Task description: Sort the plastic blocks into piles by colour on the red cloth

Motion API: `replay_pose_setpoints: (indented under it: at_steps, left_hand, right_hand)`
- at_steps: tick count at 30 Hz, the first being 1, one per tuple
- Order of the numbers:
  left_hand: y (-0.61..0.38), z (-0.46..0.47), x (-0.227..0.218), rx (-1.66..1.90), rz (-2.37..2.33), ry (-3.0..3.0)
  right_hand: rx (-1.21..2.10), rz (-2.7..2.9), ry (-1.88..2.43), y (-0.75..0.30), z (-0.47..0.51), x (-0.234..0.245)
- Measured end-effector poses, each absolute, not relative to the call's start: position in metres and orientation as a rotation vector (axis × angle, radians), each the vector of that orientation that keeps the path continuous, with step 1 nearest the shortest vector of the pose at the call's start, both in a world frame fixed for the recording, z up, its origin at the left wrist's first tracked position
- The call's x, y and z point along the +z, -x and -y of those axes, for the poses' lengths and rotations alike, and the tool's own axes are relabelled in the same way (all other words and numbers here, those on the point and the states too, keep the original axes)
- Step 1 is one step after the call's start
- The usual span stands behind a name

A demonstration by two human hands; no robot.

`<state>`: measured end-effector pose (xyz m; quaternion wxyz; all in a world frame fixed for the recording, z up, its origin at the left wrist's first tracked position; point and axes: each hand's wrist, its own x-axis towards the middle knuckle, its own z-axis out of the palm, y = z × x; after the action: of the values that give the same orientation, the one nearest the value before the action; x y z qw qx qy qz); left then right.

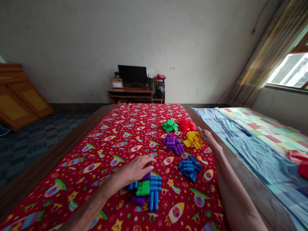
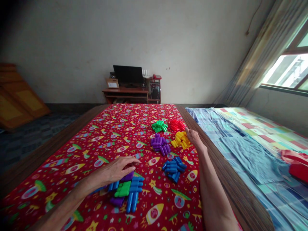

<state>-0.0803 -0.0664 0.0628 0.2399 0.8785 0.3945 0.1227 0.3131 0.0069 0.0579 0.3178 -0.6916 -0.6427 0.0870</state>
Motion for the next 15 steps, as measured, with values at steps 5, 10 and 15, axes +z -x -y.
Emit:
replay_pose_setpoints:
  at_steps: [5,10,15]
  left_hand:
    - [0.079,0.067,0.064,0.296,-1.108,-2.401]
    - [0.078,0.066,0.066,0.289,-1.082,-2.427]
    - [0.079,0.068,0.065,0.260,-1.098,-2.461]
  right_hand:
    - [0.361,1.697,1.951,-0.324,-0.005,0.065]
    - [0.486,1.759,2.058,-0.330,-0.007,0.068]
    - [0.452,1.769,2.054,-0.329,-0.007,0.068]
